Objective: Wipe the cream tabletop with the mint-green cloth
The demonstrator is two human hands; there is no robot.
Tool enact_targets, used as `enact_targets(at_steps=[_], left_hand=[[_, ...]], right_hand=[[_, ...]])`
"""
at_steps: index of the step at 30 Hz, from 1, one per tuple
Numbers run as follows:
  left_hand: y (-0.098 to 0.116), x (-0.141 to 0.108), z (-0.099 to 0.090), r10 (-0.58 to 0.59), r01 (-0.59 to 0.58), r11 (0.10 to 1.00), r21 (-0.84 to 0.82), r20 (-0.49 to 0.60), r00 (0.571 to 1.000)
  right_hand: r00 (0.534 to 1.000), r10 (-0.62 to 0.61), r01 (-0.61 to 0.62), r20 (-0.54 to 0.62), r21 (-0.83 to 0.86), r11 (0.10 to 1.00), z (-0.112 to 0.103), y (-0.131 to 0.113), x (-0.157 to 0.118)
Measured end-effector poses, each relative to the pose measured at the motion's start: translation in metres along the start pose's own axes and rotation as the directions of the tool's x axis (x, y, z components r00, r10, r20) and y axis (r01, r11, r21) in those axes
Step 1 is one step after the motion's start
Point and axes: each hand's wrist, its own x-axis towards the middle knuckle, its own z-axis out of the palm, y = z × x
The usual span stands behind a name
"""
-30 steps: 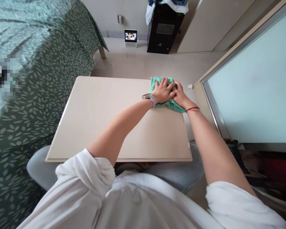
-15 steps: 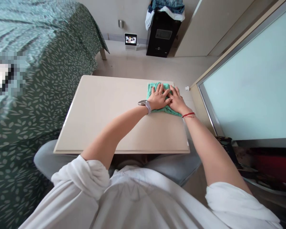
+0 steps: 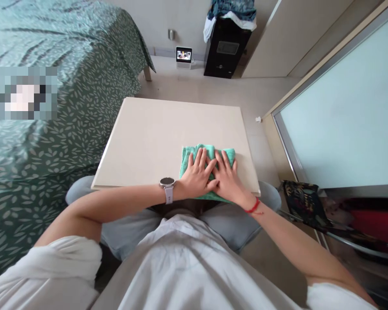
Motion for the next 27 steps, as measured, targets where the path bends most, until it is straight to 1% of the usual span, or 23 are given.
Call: enact_targets(at_steps=[2,3,4,6,8,10,12,15,17,19,21,23,27], left_hand=[[-0.002,-0.019,0.002,0.007,-0.007,1.000,-0.003,0.015,1.000],[-0.003,-0.024,0.002,0.005,-0.005,1.000,-0.002,0.029,1.000],[-0.006,-0.026,0.000,-0.002,0.002,1.000,0.000,0.043,0.999],[-0.013,-0.019,-0.006,-0.024,0.024,1.000,0.002,0.071,0.997],[-0.025,-0.001,-0.013,-0.049,0.049,0.999,-0.001,0.071,0.996],[-0.042,0.024,-0.019,-0.068,0.068,0.998,-0.005,0.044,0.997],[-0.065,0.053,-0.025,-0.086,0.086,0.996,-0.005,0.006,0.996],[-0.104,0.099,-0.034,-0.093,0.093,0.996,-0.005,-0.036,0.995],[-0.130,0.127,-0.040,-0.091,0.091,0.996,0.001,-0.050,0.995],[-0.151,0.151,-0.047,-0.093,0.093,0.996,0.001,-0.058,0.994],[-0.166,0.170,-0.054,-0.101,0.101,0.995,0.000,-0.062,0.993],[-0.175,0.182,-0.059,-0.117,0.118,0.993,0.003,-0.069,0.991],[-0.183,0.193,-0.063,-0.142,0.140,0.990,-0.024,-0.110,0.984]], right_hand=[[0.999,-0.043,0.043,-0.002,0.018,0.999,0.002,-0.015,-0.008],[0.998,-0.059,0.059,0.001,0.028,0.998,0.002,-0.019,-0.008],[0.997,-0.071,0.070,0.009,0.037,0.997,0.001,-0.020,-0.005],[0.996,-0.078,0.075,0.040,0.058,0.995,-0.001,-0.017,0.010],[0.995,-0.078,0.073,0.063,0.080,0.994,-0.003,-0.006,0.035],[0.995,-0.085,0.079,0.059,0.096,0.992,-0.003,0.009,0.067],[0.995,-0.091,0.087,0.038,0.097,0.991,-0.003,0.026,0.103],[0.997,-0.082,0.080,0.015,0.084,0.993,-0.004,0.048,0.161],[0.998,-0.062,0.060,0.018,0.076,0.995,-0.006,0.059,0.196],[0.999,-0.036,0.034,0.029,0.064,0.997,-0.010,0.067,0.226],[0.999,-0.014,0.012,0.035,0.056,0.998,-0.013,0.075,0.250],[1.000,-0.009,0.007,0.028,0.075,0.997,-0.013,0.082,0.269],[1.000,-0.030,0.031,-0.011,0.171,0.985,-0.006,0.096,0.290]])
